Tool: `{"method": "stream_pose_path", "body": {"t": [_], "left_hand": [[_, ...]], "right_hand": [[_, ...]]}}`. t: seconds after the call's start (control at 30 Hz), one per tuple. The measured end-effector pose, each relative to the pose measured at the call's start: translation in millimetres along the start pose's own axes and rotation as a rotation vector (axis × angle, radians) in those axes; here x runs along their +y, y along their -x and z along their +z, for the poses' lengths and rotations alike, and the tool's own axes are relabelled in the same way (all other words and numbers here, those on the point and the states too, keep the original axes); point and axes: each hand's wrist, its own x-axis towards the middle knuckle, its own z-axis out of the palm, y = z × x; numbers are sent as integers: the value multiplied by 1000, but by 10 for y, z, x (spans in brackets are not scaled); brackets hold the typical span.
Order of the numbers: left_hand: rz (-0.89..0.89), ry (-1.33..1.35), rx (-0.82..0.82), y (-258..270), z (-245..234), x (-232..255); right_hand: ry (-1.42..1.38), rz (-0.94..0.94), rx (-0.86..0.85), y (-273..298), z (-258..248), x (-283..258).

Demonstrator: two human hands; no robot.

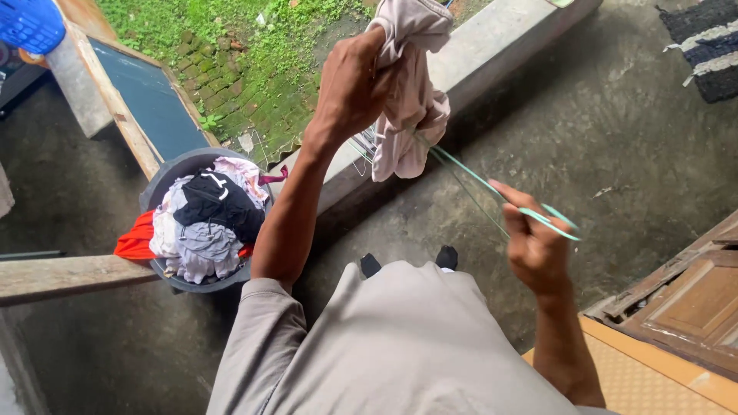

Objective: Hanging wet laundry on hangers and placing them on a drying rack

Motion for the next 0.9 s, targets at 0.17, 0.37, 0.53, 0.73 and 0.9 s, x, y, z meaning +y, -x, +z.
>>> {"method": "stream_pose_path", "body": {"t": [0.17, 0.37, 0.53, 0.73, 0.9], "left_hand": [[64, 256, 226, -165, -60, 205], [90, 167, 190, -320, 188, 296], [31, 76, 110, -395, 186, 545], [248, 217, 165, -272, 194, 1258], [115, 372, 27, -226, 29, 1411]], "right_hand": [[-315, 103, -31, -1, 31, 321], [-23, 1, -23, -77, -114, 692], [60, -33, -66, -177, 388, 931], [56, 28, 45, -547, 1246, 1418], [-308, 97, 204, -847, 1243, 1109]]}}
